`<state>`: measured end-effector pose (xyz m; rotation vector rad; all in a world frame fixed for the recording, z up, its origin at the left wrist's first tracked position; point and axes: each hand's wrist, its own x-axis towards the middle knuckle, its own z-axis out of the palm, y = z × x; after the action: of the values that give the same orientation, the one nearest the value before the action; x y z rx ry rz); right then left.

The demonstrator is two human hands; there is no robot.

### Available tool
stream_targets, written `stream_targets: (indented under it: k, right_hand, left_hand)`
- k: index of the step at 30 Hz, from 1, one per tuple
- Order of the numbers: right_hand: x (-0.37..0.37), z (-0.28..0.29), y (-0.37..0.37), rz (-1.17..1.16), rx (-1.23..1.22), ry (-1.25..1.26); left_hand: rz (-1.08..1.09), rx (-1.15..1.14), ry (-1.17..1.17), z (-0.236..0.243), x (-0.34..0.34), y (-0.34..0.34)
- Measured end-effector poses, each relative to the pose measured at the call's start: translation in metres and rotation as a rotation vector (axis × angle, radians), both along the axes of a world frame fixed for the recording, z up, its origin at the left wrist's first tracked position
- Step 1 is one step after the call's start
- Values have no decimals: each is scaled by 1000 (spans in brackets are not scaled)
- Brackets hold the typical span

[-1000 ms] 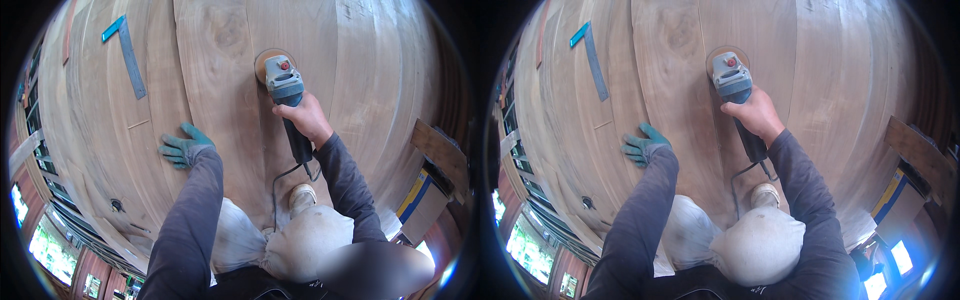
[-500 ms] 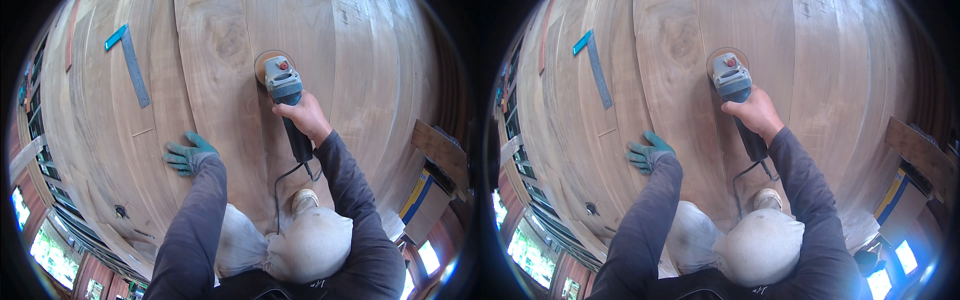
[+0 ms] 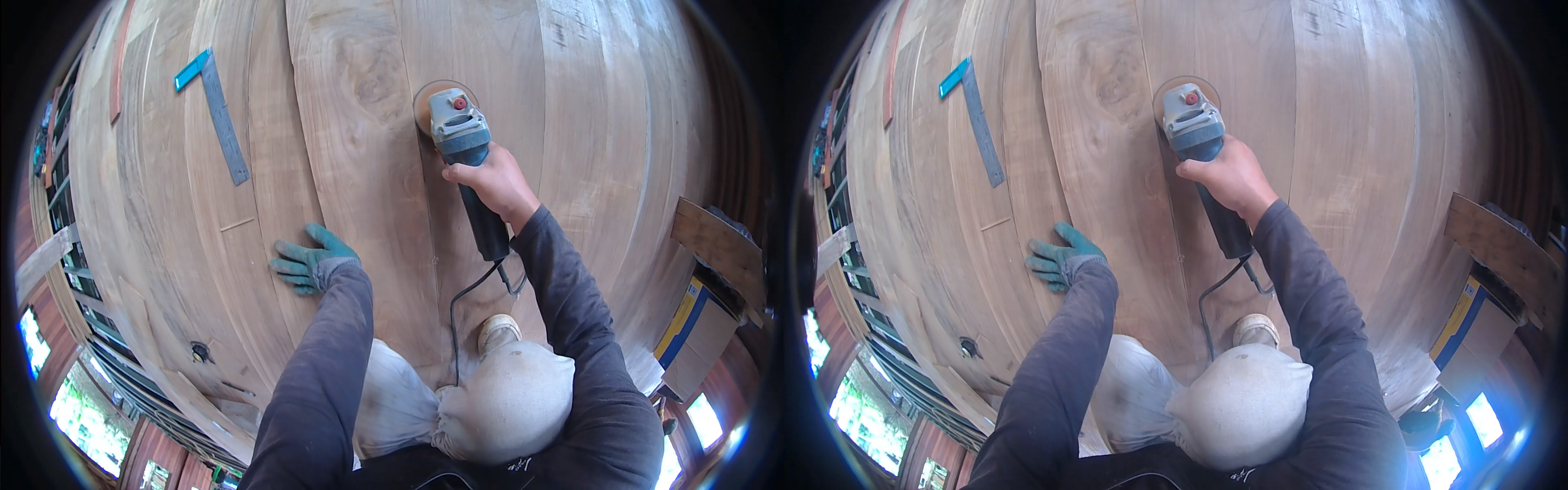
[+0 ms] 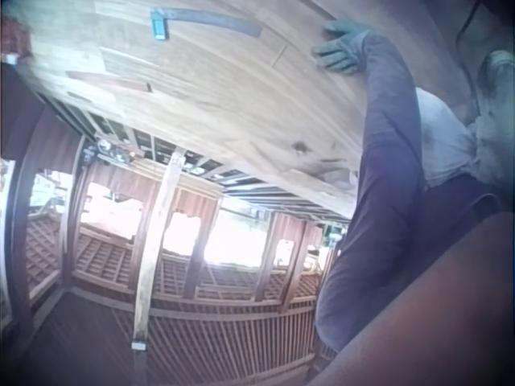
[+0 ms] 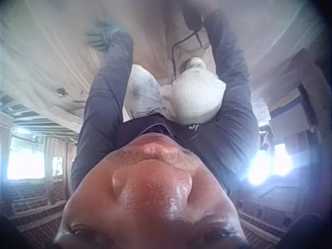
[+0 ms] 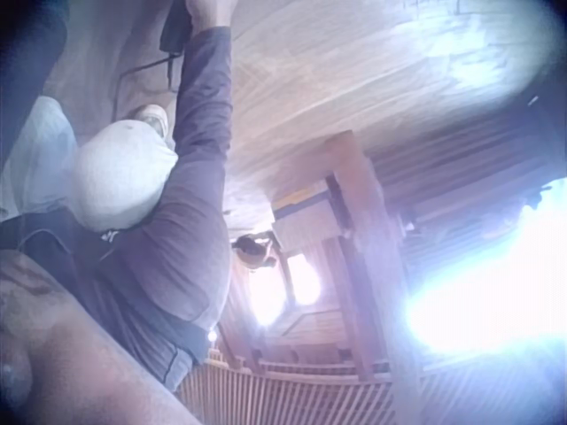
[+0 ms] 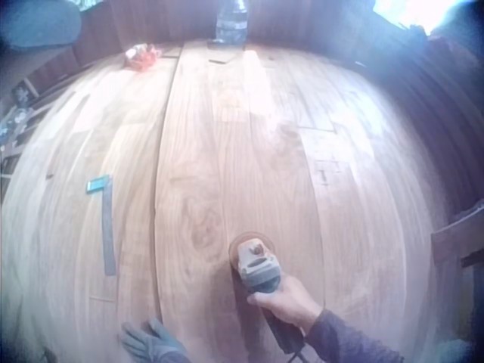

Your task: The person uses an orbital sander to smooth a wooden floor, then switches to a handheld router to cut grooves along the floorboards. The person kneels on the floor while operating both tools.

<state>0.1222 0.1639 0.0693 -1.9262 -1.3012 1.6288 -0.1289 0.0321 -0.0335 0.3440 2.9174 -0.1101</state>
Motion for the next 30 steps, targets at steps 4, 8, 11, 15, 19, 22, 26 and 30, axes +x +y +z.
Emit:
stream_targets:
  k: [4,8,11,15,19,22,26,30]
  right_hand:
    - [-1,-6,5,0,34,6]
    - [1,-12,9,-16,38,39]
    - [1,-14,13,-11,53,30]
    - [1,-14,18,3,61,22]
    - [-1,-14,23,0,65,11]
    - [-1,-13,27,-2,55,21]
    - [-2,-14,33,-1,58,26]
    - [-3,-14,39,2,50,15]
  left_hand:
    - [-4,-1,12,0,0,0]
    - [-12,-12,18,0,1,0]
    - [-12,-15,25,1,1,0]
    - [15,52,-77,5,0,0]
    - [17,52,-72,6,-1,0]
    - [16,51,-67,5,-1,0]
    - [10,46,-63,1,-1,-2]
    - [-15,-24,15,-2,0,-2]
